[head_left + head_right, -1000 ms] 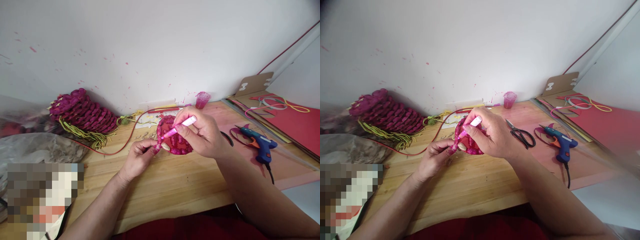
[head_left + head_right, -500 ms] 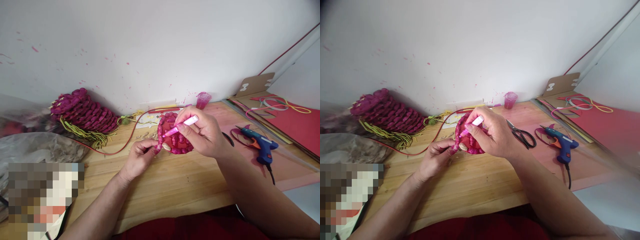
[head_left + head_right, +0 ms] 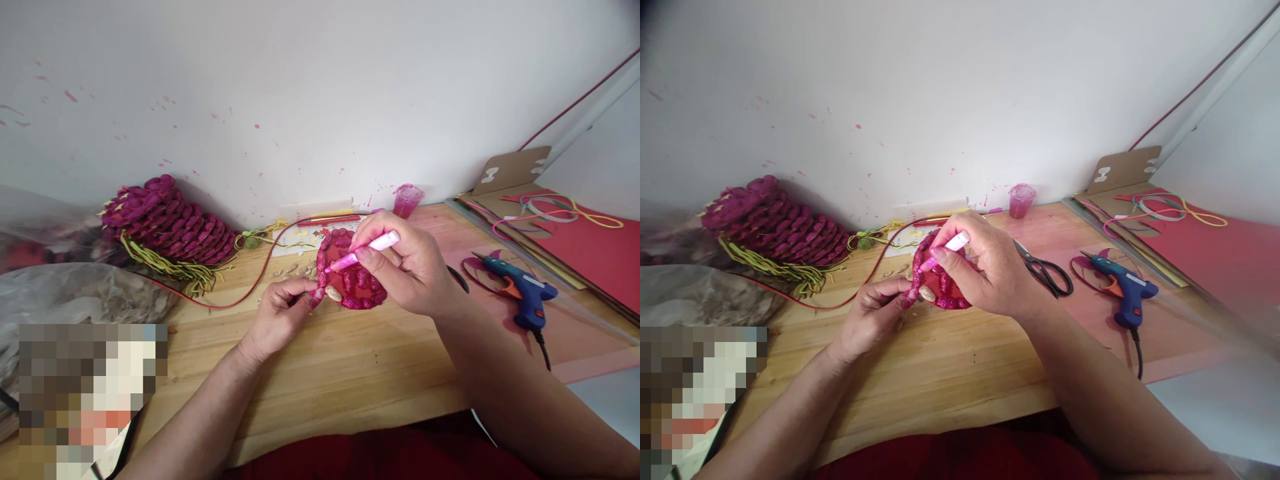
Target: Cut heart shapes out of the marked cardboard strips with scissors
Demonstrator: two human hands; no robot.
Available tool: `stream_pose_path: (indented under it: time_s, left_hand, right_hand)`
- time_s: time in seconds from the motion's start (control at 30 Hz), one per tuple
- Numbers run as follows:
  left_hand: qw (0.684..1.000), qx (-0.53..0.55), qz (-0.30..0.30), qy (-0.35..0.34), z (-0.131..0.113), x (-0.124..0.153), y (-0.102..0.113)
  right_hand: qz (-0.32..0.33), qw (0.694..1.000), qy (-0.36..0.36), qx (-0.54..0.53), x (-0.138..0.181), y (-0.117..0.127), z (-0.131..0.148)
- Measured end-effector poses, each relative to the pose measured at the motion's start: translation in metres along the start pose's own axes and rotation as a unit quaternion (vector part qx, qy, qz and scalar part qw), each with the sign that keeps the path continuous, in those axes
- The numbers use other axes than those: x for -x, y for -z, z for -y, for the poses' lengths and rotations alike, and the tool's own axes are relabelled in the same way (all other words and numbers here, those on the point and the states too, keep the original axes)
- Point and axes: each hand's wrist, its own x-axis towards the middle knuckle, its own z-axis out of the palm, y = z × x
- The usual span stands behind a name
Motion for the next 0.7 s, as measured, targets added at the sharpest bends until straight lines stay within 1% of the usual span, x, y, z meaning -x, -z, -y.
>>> stream_pose_path:
  time_s: [0.1,0.2,0.33,0.47,0.6,0.7]
  left_hand:
    - [0.999,-0.03,0.001,-0.024,0.0016,-0.0002,0.0001]
    - [0.997,-0.072,0.007,-0.041,0.0037,0.0004,0.0007]
    - [0.988,-0.139,0.016,-0.067,0.004,0.0026,0.0012]
    - [0.983,-0.167,0.004,-0.076,0.0034,0.0027,0.0005]
    - [0.981,-0.178,0.0,-0.074,0.0031,0.001,-0.0008]
    - [0.975,-0.209,-0.003,-0.08,0.0025,0.0014,-0.0012]
  right_hand:
    - [0.016,1.0,-0.001,0.006,-0.0001,0.0004,-0.0003]
    - [0.014,1.0,-0.007,0.007,-0.0006,0.0,0.0002]
    - [0.019,0.999,0.02,0.024,-0.0026,-0.0009,0.0015]
    - [0.033,0.996,0.034,0.069,-0.0045,-0.0004,0.0022]
    - [0.029,0.996,0.039,0.069,-0.0048,-0.0004,0.0025]
    - [0.033,0.996,0.042,0.069,-0.0048,-0.0012,0.0032]
